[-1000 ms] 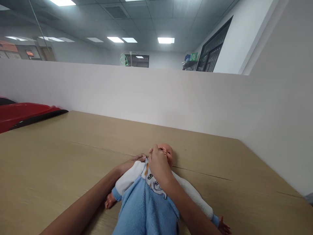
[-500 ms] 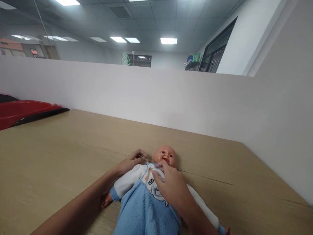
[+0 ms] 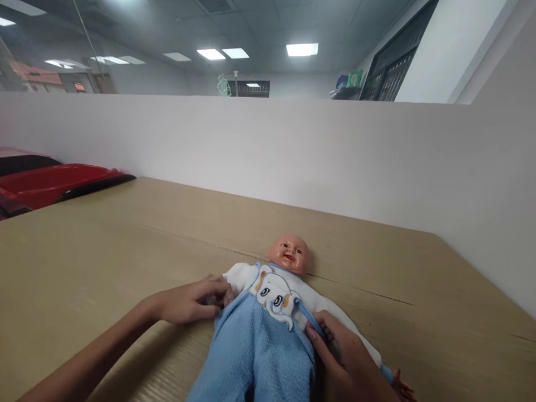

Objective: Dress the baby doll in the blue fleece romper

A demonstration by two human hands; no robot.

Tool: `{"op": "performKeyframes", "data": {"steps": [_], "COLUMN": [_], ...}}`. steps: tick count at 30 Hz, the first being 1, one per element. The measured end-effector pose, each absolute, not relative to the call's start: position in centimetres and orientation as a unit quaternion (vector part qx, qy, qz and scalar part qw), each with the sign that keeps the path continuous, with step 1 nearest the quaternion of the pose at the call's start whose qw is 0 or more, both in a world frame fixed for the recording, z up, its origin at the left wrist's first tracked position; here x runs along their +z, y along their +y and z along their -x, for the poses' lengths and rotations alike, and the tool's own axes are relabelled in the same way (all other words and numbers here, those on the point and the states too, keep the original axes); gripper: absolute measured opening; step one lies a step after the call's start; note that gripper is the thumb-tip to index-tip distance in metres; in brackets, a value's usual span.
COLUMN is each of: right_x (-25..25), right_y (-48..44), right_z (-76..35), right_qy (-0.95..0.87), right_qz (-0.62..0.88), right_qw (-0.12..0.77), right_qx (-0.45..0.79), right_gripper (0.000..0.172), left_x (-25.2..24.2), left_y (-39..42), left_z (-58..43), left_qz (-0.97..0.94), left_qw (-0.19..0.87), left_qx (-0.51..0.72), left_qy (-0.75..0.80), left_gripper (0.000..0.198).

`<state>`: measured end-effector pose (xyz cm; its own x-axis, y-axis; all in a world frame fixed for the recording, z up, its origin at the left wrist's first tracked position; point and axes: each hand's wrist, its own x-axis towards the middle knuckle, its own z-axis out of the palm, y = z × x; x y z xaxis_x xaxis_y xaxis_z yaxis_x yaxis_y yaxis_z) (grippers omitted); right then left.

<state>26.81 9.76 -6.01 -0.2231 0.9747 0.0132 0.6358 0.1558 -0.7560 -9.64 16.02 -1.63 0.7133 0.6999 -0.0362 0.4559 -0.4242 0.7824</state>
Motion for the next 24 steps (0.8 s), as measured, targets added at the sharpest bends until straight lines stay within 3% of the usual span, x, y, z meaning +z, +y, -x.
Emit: {"op": "performKeyframes", "data": {"steps": [4, 9, 11, 13, 17, 22, 24], "right_x": [-6.3, -6.6, -6.6, -6.6, -7.0, -7.8, -8.5], "right_y": [10.0, 10.2, 10.1, 10.2, 10.3, 9.3, 8.3], "right_z": [-26.7, -27.6, -27.7, -27.6, -26.9, -28.7, -31.3], "right_qy": [-0.700, -0.693, -0.693, -0.692, -0.712, -0.755, -0.762], "right_qz": [0.558, 0.545, 0.538, 0.538, 0.557, 0.577, 0.588], "right_qw": [0.270, 0.259, 0.262, 0.278, 0.312, 0.293, 0.269], "right_qx": [0.354, 0.395, 0.402, 0.393, 0.293, 0.103, 0.027], "right_gripper": [0.036, 0.034, 0.035, 0.036, 0.033, 0.026, 0.037], "left_x": [-1.6, -1.3, -1.5, -2.0, -3.9, -2.2, 0.0], "left_y": [17.3, 18.1, 18.3, 18.5, 18.4, 17.4, 16.6], "left_z": [9.8, 9.8, 9.6, 8.9, 6.6, 5.2, 4.3], "left_qz": [-0.846, -0.841, -0.856, -0.883, -0.894, -0.861, -0.864], "left_qw": [0.415, 0.417, 0.357, 0.231, 0.034, 0.004, 0.018], "left_qx": [0.088, 0.113, 0.101, 0.081, 0.032, 0.050, 0.116], "left_qy": [0.324, 0.325, 0.359, 0.400, 0.446, 0.506, 0.490], "left_gripper": [0.014, 0.021, 0.023, 0.022, 0.025, 0.032, 0.031]}}
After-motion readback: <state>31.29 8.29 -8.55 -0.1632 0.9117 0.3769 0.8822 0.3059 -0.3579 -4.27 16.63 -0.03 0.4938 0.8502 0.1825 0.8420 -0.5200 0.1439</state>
